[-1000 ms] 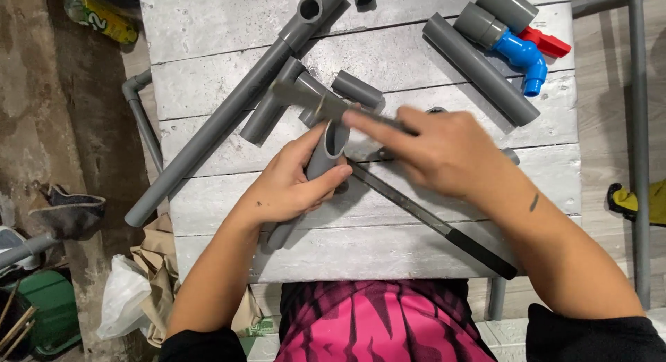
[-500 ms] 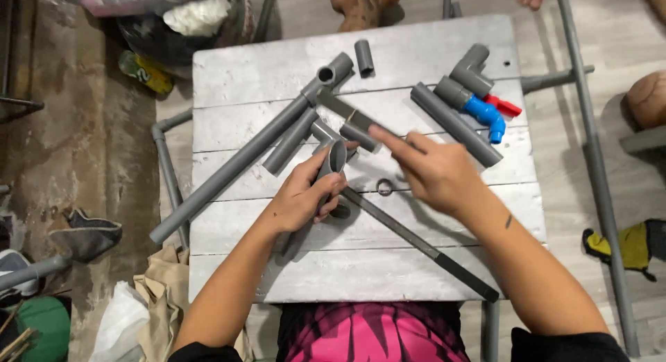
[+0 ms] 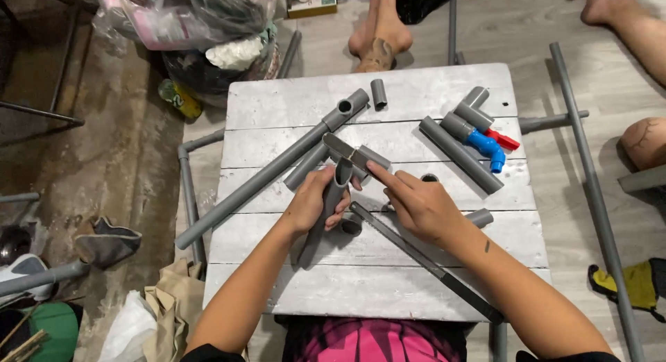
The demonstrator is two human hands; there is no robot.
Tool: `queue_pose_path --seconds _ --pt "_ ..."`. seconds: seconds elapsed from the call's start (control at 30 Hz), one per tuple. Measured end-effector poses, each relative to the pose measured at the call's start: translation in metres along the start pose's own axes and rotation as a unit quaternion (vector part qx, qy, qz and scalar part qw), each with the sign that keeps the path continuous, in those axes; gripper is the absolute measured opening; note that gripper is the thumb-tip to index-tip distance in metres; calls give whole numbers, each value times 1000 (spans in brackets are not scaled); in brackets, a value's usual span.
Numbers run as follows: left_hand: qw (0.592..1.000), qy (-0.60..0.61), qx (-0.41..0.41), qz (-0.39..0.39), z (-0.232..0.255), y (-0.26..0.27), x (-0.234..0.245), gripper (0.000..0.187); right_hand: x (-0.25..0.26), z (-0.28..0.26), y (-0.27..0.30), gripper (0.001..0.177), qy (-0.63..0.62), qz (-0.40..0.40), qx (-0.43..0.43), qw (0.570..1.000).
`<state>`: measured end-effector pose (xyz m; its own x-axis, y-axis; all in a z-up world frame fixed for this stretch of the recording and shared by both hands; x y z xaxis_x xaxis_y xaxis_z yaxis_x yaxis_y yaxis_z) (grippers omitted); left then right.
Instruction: Smoothing the edges of PVC pipe segments and connectors using a metal file on a low work surface.
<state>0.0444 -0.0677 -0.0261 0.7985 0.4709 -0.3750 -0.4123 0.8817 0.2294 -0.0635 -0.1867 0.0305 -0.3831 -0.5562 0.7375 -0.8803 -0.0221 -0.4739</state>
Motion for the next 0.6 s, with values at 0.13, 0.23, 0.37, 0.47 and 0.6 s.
queue_pose_path --seconds 0.13,0.23,0.37,0.47,0.6 --pt "1000 11 -13 -3 8 -3 -5 54 -3 -8 1 49 -65 10 -9 998" --pt "994 69 -84 -30 -3 -2 -4 45 -14 -8 6 48 -134 7 -18 991" --pt "991 -5 -132 10 8 -2 -10 52 -30 -2 15 50 -182 -12 -35 983" --pt "987 -46 -147 53 13 1 -9 46 -34 -1 18 53 -206 -29 -49 977" --pt "985 -71 -136 75 -1 1 -20 44 -30 -6 12 56 -231 -20 -79 970"
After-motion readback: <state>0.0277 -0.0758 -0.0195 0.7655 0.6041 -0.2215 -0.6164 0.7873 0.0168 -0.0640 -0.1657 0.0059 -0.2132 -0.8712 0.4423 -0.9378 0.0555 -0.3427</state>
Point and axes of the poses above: each hand's wrist, its own y-axis away from the middle knuckle, its own x-axis out of the back of the hand, z = x × y, the point moved 8 cm from there along -y, towards the middle knuckle, and after that the axes turned 4 degrees about -z, right-handed, at the moved point
